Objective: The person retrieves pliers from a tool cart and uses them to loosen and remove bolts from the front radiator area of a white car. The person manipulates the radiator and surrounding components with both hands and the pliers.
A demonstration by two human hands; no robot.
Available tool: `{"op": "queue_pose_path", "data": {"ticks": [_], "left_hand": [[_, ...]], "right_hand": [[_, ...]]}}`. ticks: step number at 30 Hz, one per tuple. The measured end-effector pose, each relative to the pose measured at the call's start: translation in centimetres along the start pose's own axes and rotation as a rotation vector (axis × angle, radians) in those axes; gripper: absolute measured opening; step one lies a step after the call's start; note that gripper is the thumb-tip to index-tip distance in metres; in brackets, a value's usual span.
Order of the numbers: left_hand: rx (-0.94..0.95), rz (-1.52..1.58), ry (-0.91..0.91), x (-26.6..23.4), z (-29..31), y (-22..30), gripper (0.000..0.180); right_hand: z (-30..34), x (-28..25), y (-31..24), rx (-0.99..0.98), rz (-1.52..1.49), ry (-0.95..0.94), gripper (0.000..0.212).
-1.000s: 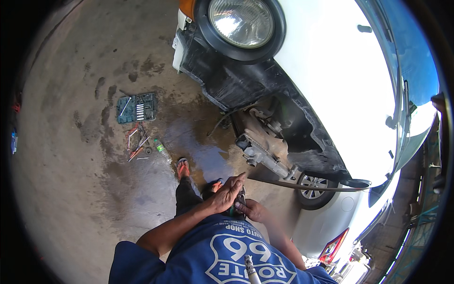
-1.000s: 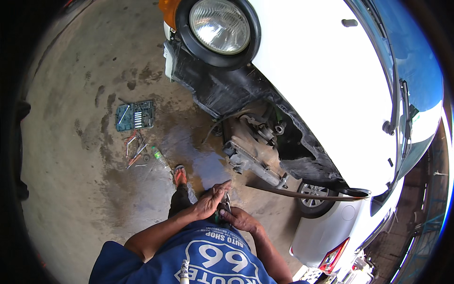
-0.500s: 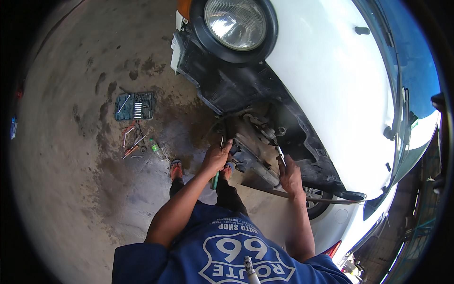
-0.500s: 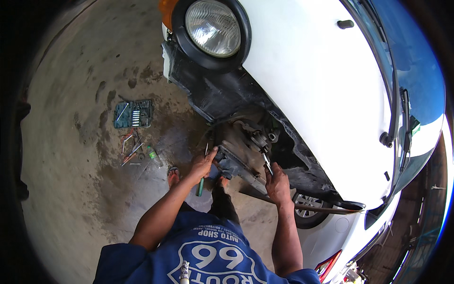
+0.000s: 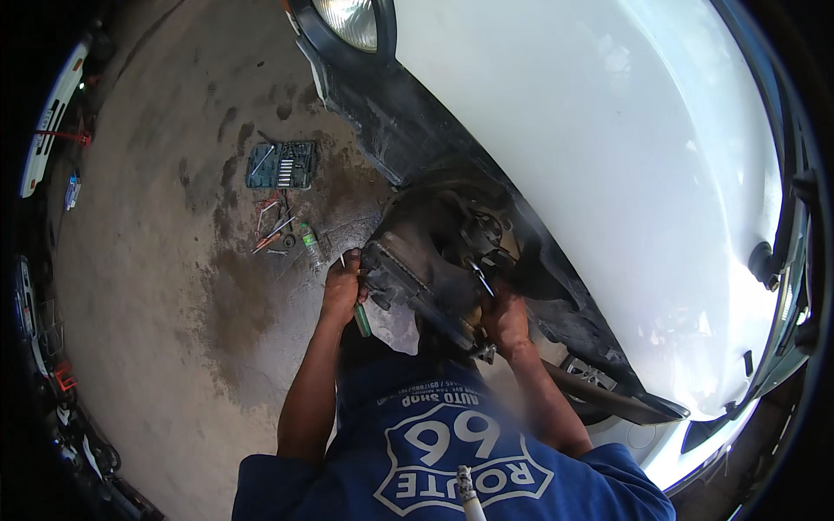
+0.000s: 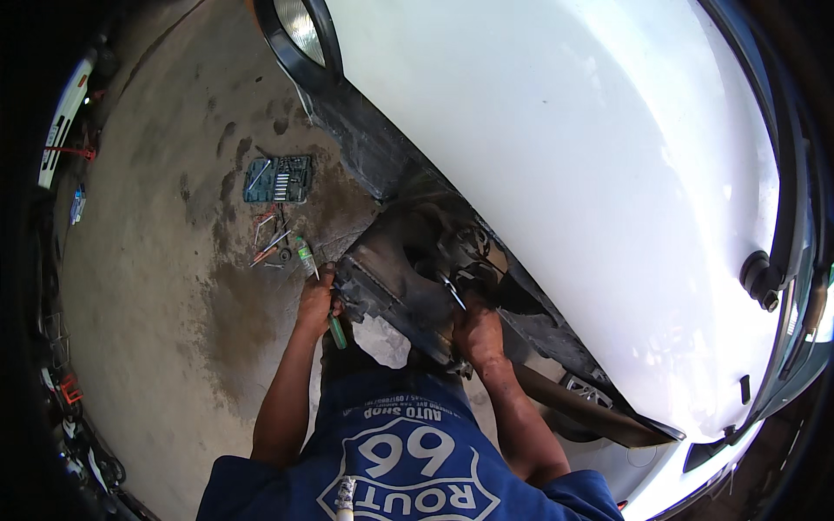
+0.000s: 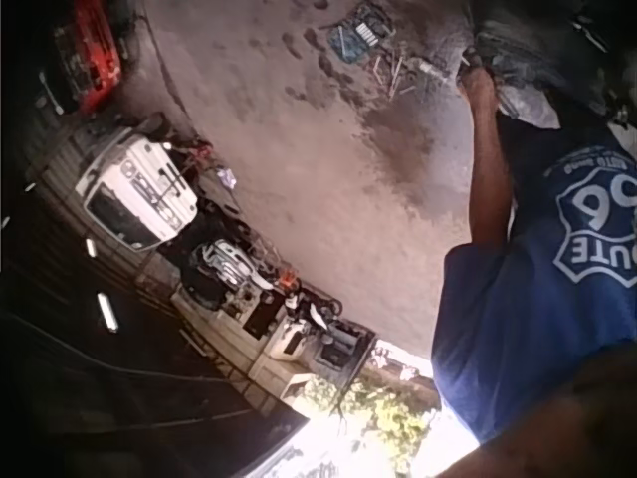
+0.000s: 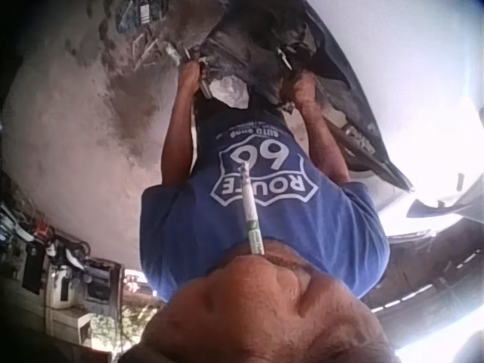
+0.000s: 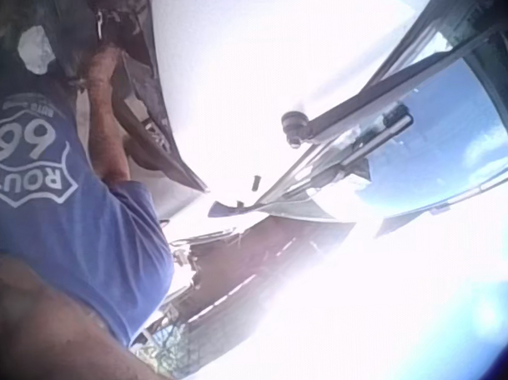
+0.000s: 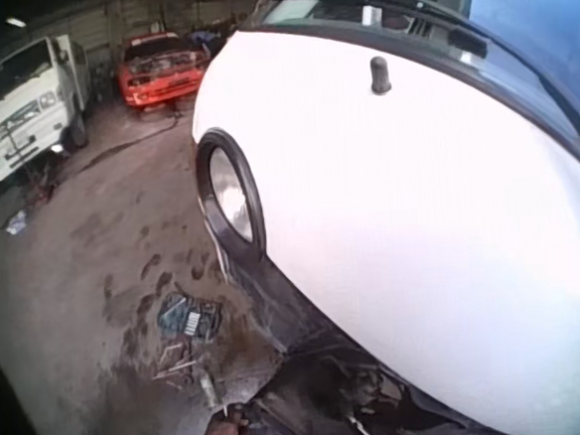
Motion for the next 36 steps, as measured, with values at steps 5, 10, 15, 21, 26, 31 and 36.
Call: {"op": "queue_pose_path", "data": {"ticks": [5, 10, 15, 21, 26, 31, 36], "left_hand": [[-0.013, 0.019, 0.07, -2.5, -0.6, -1.6, 0.037], [-0.033, -0.114, -0.031, -4.6, -1.9, -2.8, 0.059], [0.012, -0.253, -0.054, -6.1, -2.0, -3.2, 0.067], [0.03, -0.423, -0.08, -5.5, -3.0, -5.2, 0.04], [0.014, -0.423, -0.022, -5.7, -3.3, -6.1, 0.041], [-0.003, -0.413, -0.059, -5.8, -3.2, -5.6, 0.042], [0.465, -0.76, 0.11, -5.8, -3.6, -3.1, 0.053]], "right_hand": [[1.9, 3.0, -0.9, -0.009, 0.045, -0.036, 0.019], [2.6, 4.2, -2.4, 0.045, 0.128, -0.043, 0.019], [3.2, 6.4, -2.5, 0.008, 0.141, -0.102, 0.021], [4.0, 9.2, 0.9, 0.028, 0.06, -0.149, 0.017], [4.4, 10.9, 1.9, -0.018, -0.077, -0.132, 0.017], [4.1, 9.5, 2.4, -0.02, -0.176, -0.171, 0.02], [2.9, 5.1, 4.4, -0.078, -0.182, 0.034, 0.028]]}}
Point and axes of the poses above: each hand's wrist, its own z-axis away from the middle knuckle, its own x-axis out of the palm, y = z × x, the point moved 4 cm from there along -z, towards the middle knuckle, and after that the axes turned 5 degrees about -x, right-handed, at the moved point
